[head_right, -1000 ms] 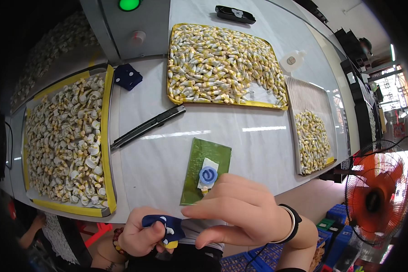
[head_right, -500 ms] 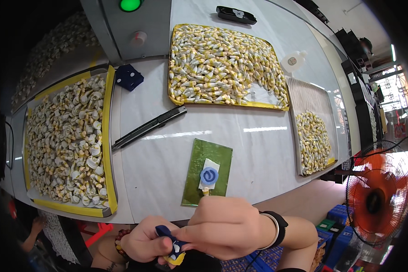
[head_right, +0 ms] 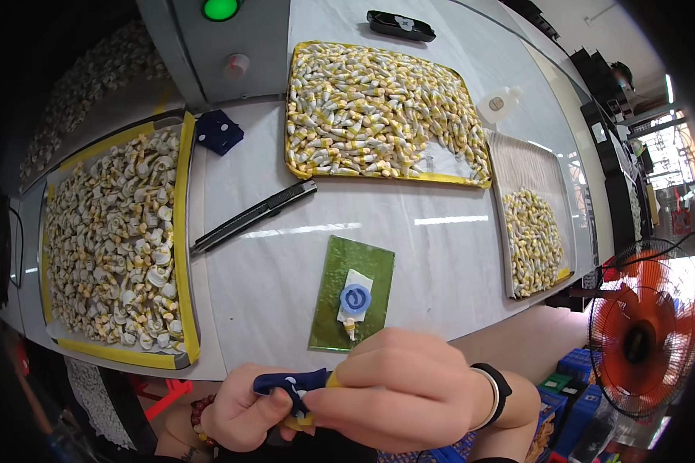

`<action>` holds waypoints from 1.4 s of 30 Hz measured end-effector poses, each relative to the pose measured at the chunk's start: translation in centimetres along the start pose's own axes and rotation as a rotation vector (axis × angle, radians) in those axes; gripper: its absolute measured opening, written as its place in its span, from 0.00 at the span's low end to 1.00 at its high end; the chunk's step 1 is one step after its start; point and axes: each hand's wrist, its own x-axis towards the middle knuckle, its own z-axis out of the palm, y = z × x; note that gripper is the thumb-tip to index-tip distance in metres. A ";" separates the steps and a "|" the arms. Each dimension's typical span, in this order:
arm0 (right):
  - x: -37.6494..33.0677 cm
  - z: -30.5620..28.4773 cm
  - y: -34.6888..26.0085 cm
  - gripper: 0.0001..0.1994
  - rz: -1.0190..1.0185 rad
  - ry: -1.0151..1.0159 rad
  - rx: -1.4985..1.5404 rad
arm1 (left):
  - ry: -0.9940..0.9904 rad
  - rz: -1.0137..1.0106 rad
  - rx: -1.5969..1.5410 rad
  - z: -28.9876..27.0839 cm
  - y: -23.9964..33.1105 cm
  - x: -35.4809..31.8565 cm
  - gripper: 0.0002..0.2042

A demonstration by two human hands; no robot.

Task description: The person repeatedly picks small white and yellow plastic components from a tray, applies adhesive from a tube, and joins them together by hand. The assembled units are placed into a yellow tray on the left side of the workspace.

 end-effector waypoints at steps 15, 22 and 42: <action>-0.5 0.9 0.0 0.10 0.137 0.004 0.153 | -0.013 0.134 0.246 -0.2 -0.2 0.1 0.09; -1.0 -0.8 -0.8 0.11 0.228 0.119 0.075 | 0.458 0.635 0.757 -0.2 -0.6 -0.6 0.04; 18.3 -3.9 -5.7 0.03 -0.170 0.249 -0.175 | 0.355 0.284 0.105 -2.2 -3.2 -0.7 0.14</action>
